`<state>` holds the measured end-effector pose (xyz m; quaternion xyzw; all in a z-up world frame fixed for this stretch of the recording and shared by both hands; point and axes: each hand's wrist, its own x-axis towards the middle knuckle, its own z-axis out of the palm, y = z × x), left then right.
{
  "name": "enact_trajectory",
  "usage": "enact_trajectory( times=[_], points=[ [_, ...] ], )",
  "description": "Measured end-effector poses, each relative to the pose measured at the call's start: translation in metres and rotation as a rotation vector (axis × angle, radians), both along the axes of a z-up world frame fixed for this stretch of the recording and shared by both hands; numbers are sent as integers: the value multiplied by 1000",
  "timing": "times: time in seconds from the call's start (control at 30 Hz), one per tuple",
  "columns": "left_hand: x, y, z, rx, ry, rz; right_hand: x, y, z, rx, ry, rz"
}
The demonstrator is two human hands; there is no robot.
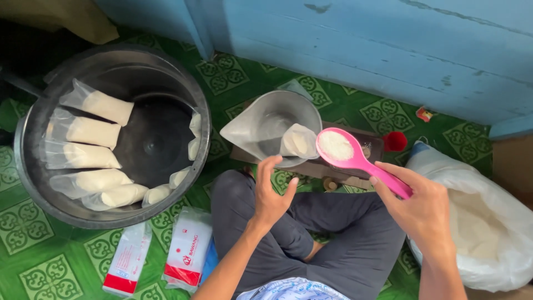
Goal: Manually filling and weighing small plastic bags with powdered food from a large sack.
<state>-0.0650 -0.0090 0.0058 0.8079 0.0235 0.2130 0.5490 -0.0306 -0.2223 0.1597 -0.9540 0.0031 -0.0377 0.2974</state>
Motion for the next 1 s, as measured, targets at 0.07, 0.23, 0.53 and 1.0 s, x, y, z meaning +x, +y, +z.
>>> enact_trajectory(
  times=[0.07,0.23,0.53,1.0],
  points=[
    [13,2,-6,13,-30,-4,6,8,-2,-18,8,12],
    [39,2,-25,64,-55,-68,15,19,-10,-12,37,38],
    [59,1,-27,67,-48,-157,27,25,-21,-65,-33,141],
    [63,2,-29,-50,-10,-140,36,17,-36,-113,-38,235]
  ],
)
